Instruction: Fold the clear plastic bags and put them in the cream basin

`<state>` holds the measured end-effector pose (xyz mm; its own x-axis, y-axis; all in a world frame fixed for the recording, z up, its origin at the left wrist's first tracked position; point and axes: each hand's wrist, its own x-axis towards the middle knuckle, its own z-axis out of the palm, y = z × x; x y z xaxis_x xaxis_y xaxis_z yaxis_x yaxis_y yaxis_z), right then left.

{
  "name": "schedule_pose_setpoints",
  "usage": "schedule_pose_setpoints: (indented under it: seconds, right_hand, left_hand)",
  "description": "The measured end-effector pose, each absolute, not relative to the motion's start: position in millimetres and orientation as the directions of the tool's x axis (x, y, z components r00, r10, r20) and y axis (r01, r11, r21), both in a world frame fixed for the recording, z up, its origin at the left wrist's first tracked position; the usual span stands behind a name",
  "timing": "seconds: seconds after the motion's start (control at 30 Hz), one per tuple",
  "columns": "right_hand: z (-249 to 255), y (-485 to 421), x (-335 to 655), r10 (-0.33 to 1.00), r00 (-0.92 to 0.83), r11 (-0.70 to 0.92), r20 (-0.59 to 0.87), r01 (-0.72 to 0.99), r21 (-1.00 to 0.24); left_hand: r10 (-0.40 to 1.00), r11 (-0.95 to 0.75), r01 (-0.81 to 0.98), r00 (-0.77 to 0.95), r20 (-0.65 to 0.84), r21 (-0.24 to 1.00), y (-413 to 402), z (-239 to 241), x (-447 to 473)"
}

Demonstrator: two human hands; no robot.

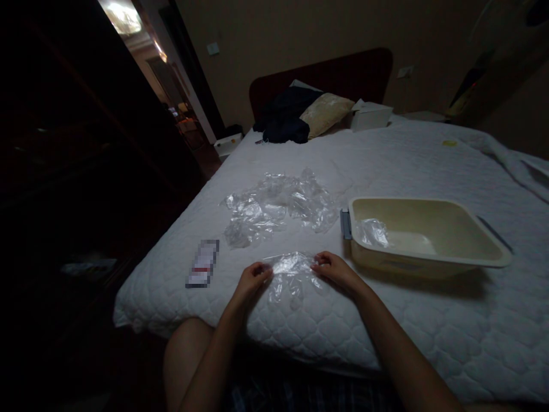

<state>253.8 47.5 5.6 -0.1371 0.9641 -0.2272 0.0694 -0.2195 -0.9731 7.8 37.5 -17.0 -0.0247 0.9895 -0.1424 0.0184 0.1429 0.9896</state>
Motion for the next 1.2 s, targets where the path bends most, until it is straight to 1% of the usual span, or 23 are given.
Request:
schedule_pose_setpoints:
  seconds: [0.07, 0.17, 0.27, 0.33, 0.47, 0.53, 0.7, 0.77, 0.9, 1.07, 1.13, 1.2]
  right_hand:
    - [5, 48, 256, 0.952, -0.181, -0.237, -0.246, 0.071, -0.969]
    - [1, 50, 260, 0.939, -0.226, -0.232, -0.258, 0.138, -0.963]
    - [-3, 51, 264, 0.93, -0.259, -0.217, -0.26, 0.185, -0.959]
    - [-4, 52, 265, 0.925, -0.275, -0.226, -0.261, 0.153, -0.962]
    - [-1, 53, 266, 0.907, -0.291, -0.297, -0.304, 0.072, -0.952]
    - [1, 53, 266, 0.895, -0.319, -0.297, -0.313, 0.098, -0.95]
    - [1, 52, 266, 0.88, -0.387, -0.218, -0.275, 0.185, -0.958]
    - [0, 51, 265, 0.888, -0.382, -0.194, -0.256, 0.194, -0.962]
    - [-2, 50, 262, 0.927, -0.309, -0.154, -0.215, 0.21, -0.966]
    - [-3, 47, 259, 0.95, -0.265, -0.122, -0.167, 0.177, -0.977]
    - [-1, 45, 260, 0.949, -0.266, -0.132, -0.171, 0.16, -0.978]
    - [1, 44, 261, 0.935, -0.305, -0.152, -0.183, 0.125, -0.98]
  left_hand:
    - [0.982, 0.183, 0.009, 0.045, -0.183, 0.983, 35, -14, 6]
    - [0.972, 0.205, 0.026, 0.108, -0.207, 0.978, 31, -10, 5]
    - [0.973, 0.196, 0.062, 0.113, -0.202, 0.979, 29, -7, 5]
    - [0.972, 0.2, 0.08, 0.111, -0.208, 0.977, 28, -7, 6]
    - [0.973, 0.18, 0.13, 0.122, -0.196, 0.975, 28, -9, 5]
    - [0.979, 0.152, 0.153, 0.116, -0.171, 0.976, 29, -10, 5]
    - [0.987, 0.108, 0.133, 0.1, -0.122, 0.985, 30, -12, 3]
    - [0.988, 0.107, 0.131, 0.093, -0.12, 0.986, 30, -13, 3]
    - [0.983, 0.129, 0.107, 0.117, -0.142, 0.986, 29, -15, 2]
    - [0.974, 0.154, 0.125, 0.149, -0.172, 0.98, 29, -16, 2]
    - [0.978, 0.135, 0.122, 0.145, -0.152, 0.983, 29, -17, 2]
    - [0.985, 0.112, 0.116, 0.116, -0.125, 0.987, 30, -18, 2]
